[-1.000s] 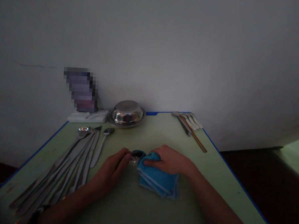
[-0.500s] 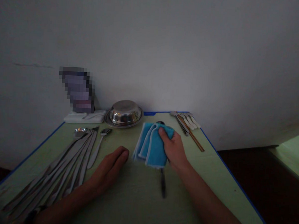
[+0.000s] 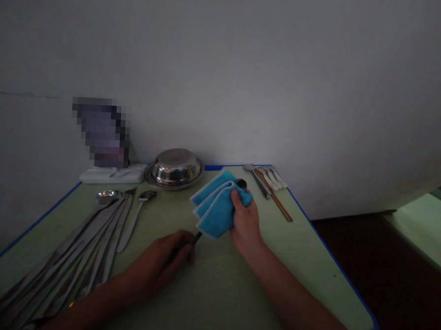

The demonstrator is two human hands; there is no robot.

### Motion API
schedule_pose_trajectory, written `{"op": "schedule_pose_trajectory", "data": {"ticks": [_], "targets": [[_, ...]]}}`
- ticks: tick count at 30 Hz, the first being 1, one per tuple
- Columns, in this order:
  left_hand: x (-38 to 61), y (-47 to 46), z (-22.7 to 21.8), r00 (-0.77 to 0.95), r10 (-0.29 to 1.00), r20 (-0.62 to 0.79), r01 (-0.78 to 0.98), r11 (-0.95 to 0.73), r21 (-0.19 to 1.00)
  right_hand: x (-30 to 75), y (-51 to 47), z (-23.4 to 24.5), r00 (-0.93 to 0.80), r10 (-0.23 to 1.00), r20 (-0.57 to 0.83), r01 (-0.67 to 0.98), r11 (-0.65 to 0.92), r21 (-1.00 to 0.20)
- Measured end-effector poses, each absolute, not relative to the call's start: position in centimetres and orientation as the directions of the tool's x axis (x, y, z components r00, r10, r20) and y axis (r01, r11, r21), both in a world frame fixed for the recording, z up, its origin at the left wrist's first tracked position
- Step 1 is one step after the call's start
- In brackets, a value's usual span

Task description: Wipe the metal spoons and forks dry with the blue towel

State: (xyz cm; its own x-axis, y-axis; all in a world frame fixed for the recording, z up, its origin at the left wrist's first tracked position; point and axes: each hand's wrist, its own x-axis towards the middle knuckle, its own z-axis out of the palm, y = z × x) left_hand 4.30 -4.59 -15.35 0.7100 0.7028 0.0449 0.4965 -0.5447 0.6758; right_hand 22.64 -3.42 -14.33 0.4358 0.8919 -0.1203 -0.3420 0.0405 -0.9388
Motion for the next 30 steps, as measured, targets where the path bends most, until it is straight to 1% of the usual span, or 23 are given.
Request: {"op": "schedule_pose_trajectory", "data": {"ticks": [2,4,6,9,11,12,14,15,18,22,25,27,28,30], "targets": [[4.3,-4.4,-15.2,0.61,0.792,0.04,0.503,-0.426,0.752,24.2,-2.9,-14.1,0.419,0.904,-0.083,-0.292,0.048,-0.955],[4.3,-4.2,-15.1,0.5,0.864,0.067,0.522,-0.362,0.772,26.0,-2.5,-13.8,0.339,0.939,-0.064,-0.23,0.017,-0.973],[4.3,-3.9,-15.0,0.429,0.898,0.093,0.543,-0.339,0.769,27.4,-2.4,-13.4,0.222,0.972,-0.073,-0.149,-0.041,-0.988],[4.1,-3.7,-14.9,0.424,0.899,0.113,0.547,-0.354,0.759,28.9,-3.0,-12.6,0.046,0.994,-0.102,-0.016,-0.101,-0.995],[3.9,-3.7,-14.9,0.454,0.881,0.135,0.54,-0.393,0.744,29.5,-3.4,-11.9,-0.074,0.992,-0.107,0.143,-0.096,-0.985],[3.7,-3.7,-14.9,0.473,0.869,0.145,0.534,-0.414,0.738,29.7,-3.6,-11.6,-0.152,0.983,-0.101,0.276,-0.056,-0.959],[3.6,-3.8,-15.0,0.505,0.849,0.153,0.527,-0.445,0.724,30.0,-3.7,-11.0,-0.289,0.952,-0.096,0.494,0.062,-0.867],[3.5,-3.8,-15.0,0.519,0.841,0.155,0.526,-0.457,0.717,30.2,-3.8,-10.8,-0.34,0.935,-0.098,0.56,0.118,-0.82],[3.5,-3.9,-15.2,0.554,0.818,0.154,0.526,-0.487,0.697,30.1,-3.7,-10.6,-0.41,0.905,-0.116,0.643,0.197,-0.74],[3.7,-3.9,-15.6,0.627,0.769,0.126,0.533,-0.542,0.65,28.3,-4.1,-10.8,-0.513,0.848,-0.136,0.701,0.322,-0.637],[3.9,-4.0,-15.8,0.673,0.734,0.088,0.544,-0.572,0.614,26.1,-4.6,-11.2,-0.565,0.816,-0.124,0.742,0.436,-0.509],[4.1,-4.1,-15.8,0.669,0.739,0.075,0.555,-0.565,0.611,25.1,-4.8,-11.5,-0.57,0.816,-0.102,0.761,0.477,-0.439],[4.1,-4.1,-15.8,0.663,0.745,0.074,0.559,-0.558,0.614,25.0,-4.8,-11.5,-0.565,0.82,-0.093,0.768,0.482,-0.421],[4.2,-4.2,-15.7,0.643,0.761,0.089,0.559,-0.545,0.625,25.5,-4.5,-11.6,-0.545,0.834,-0.084,0.774,0.461,-0.434]]}}
